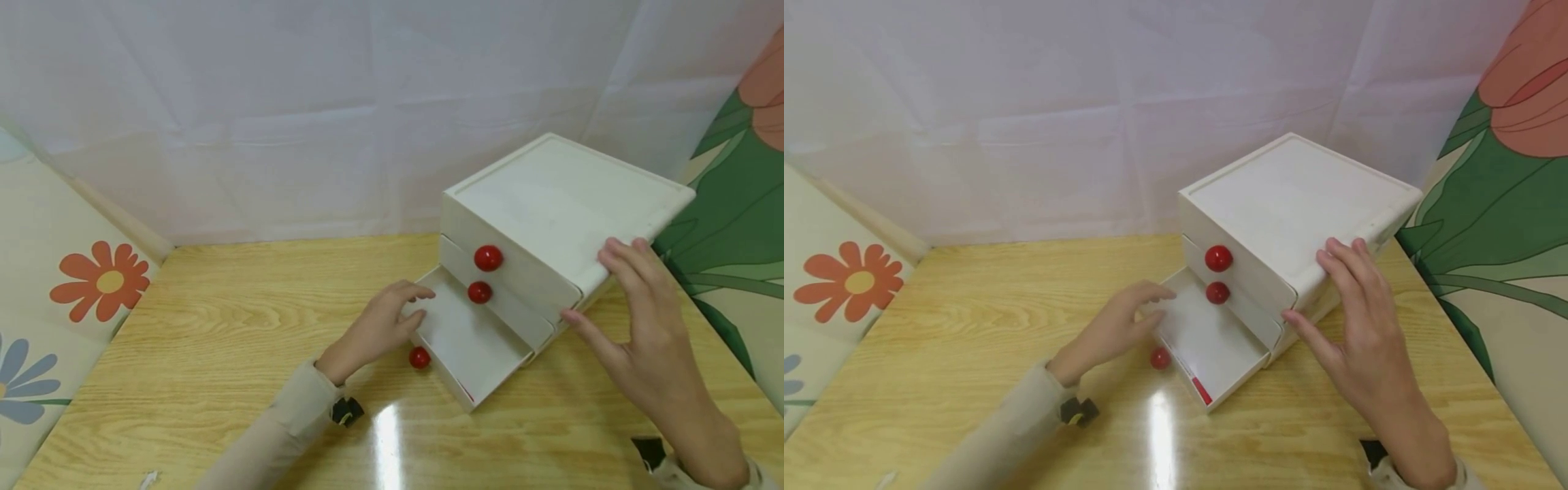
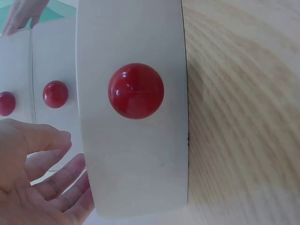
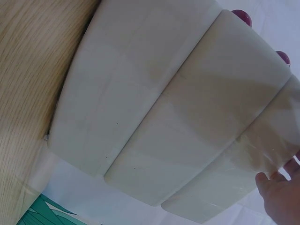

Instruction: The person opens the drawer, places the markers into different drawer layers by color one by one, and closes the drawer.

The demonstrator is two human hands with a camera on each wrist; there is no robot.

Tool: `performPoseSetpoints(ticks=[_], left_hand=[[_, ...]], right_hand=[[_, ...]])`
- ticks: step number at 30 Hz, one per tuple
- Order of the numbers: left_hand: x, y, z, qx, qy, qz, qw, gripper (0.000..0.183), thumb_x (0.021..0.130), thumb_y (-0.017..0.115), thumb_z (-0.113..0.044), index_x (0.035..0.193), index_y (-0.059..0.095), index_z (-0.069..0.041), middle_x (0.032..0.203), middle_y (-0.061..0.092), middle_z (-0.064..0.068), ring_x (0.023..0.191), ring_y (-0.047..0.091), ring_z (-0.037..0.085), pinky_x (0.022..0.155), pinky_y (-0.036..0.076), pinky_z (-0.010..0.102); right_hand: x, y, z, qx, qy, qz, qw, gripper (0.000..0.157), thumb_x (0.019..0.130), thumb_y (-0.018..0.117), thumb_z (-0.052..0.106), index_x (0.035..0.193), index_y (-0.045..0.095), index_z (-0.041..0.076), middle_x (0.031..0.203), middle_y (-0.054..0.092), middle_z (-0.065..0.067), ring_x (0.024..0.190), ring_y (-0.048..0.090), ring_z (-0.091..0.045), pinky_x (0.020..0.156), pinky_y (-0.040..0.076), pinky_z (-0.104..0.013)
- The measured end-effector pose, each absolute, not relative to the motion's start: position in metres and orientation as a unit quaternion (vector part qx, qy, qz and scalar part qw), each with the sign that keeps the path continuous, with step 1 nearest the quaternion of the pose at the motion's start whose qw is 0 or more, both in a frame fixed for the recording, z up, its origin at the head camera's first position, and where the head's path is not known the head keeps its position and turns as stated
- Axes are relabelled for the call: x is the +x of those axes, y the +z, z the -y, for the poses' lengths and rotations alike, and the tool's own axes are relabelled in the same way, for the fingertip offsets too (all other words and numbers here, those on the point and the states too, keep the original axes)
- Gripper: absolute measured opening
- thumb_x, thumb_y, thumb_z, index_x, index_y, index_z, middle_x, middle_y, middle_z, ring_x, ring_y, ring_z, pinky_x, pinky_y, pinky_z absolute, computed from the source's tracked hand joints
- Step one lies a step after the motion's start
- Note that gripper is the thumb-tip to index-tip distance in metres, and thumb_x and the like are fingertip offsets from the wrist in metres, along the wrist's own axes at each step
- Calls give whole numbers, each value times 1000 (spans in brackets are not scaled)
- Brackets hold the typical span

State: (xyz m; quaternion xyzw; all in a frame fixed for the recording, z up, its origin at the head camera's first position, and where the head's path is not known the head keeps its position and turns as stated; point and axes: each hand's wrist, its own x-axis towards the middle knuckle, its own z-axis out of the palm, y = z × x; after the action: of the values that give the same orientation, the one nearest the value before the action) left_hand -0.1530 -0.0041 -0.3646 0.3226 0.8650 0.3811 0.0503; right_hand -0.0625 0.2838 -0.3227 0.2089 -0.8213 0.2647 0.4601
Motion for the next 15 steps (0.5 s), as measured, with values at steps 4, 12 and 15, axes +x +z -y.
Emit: performPoseSetpoints(ticks=[4, 12, 15], left_hand=[[-147, -365, 11, 334, 399, -854, 20, 30, 94, 64, -4, 124, 64, -3, 121, 66, 12, 109, 62, 30, 93, 55, 44], [-139, -372, 21, 366, 425, -828, -12, 29, 93, 67, -4, 122, 65, -3, 119, 68, 10, 108, 64, 26, 95, 55, 37], [-136, -373, 25, 371, 430, -823, -7, 30, 93, 67, -5, 123, 64, -3, 121, 68, 9, 110, 64, 24, 97, 55, 36]], right_hand=[[-62, -323, -283, 207, 265, 821, 461, 78, 95, 55, 56, 126, 52, -16, 131, 52, -34, 143, 38, -33, 125, 24, -40], [-62, -322, -283, 206, 268, 819, 464, 78, 95, 55, 56, 125, 53, -16, 131, 53, -33, 143, 38, -33, 125, 24, -41], [-63, -322, -283, 208, 270, 817, 465, 78, 95, 55, 55, 125, 52, -16, 131, 53, -33, 143, 38, -33, 125, 24, -41]])
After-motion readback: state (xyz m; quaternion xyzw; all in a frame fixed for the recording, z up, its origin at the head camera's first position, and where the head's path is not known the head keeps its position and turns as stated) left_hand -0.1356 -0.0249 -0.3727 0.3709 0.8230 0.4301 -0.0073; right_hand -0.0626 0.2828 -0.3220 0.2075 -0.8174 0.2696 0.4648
